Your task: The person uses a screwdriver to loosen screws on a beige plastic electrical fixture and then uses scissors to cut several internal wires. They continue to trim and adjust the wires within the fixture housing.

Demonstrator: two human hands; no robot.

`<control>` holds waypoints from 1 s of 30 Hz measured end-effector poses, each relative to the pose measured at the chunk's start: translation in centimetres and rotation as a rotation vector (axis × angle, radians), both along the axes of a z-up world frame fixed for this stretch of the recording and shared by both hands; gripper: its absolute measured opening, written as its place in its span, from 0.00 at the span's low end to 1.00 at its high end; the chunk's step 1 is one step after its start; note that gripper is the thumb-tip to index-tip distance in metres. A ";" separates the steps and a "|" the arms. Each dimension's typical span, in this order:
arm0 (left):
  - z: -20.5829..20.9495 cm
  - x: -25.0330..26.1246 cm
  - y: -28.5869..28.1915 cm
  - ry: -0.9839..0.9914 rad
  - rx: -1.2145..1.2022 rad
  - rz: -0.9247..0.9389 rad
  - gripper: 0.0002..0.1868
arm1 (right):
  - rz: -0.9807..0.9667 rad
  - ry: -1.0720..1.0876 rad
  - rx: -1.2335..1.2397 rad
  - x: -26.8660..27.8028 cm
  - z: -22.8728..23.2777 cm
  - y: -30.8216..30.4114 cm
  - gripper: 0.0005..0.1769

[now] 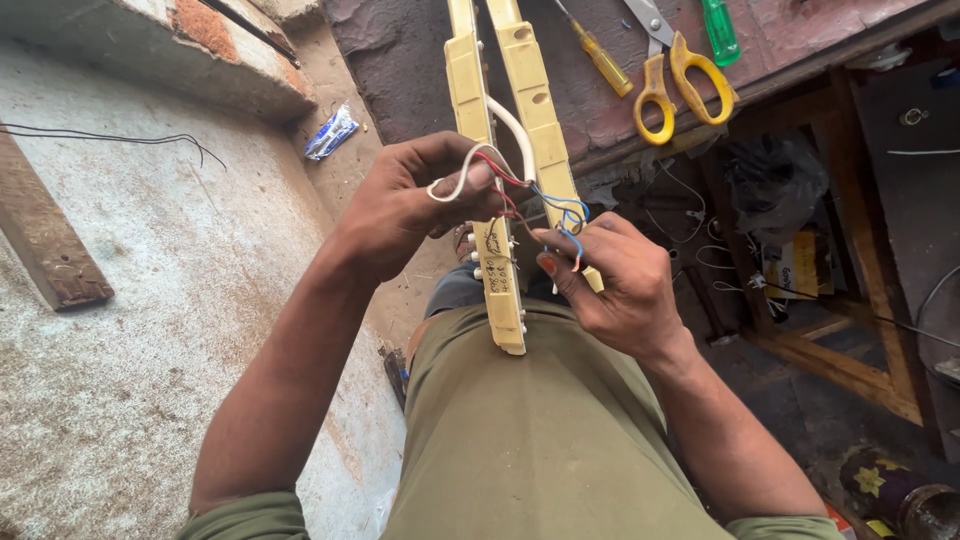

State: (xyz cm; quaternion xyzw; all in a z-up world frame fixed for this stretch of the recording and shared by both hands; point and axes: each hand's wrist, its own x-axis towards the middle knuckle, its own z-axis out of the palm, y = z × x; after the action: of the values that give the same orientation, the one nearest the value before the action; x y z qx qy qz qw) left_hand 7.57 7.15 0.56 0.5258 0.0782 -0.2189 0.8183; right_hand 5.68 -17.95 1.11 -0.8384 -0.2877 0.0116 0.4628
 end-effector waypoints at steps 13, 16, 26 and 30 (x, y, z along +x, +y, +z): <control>0.9 -1.1 -0.2 -0.020 -0.047 0.093 0.14 | -0.084 0.173 0.259 -0.7 0.1 -2.1 0.14; 1.0 -1.8 -1.3 -0.009 -0.130 0.120 0.13 | -0.105 0.049 0.203 -1.0 1.0 -1.5 0.18; 0.4 -1.6 -2.0 -0.018 -0.124 0.135 0.11 | -0.102 0.247 0.221 0.5 -1.4 -2.7 0.10; -0.1 -1.3 -1.9 -0.013 -0.130 0.137 0.10 | -0.135 0.635 0.411 1.0 -2.9 -5.0 0.08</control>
State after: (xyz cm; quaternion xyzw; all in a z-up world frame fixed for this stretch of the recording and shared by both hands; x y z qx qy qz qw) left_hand 6.31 5.22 0.50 0.4665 0.0944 -0.1637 0.8641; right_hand 6.65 -22.98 -1.81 -0.6998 -0.0704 0.1825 0.6871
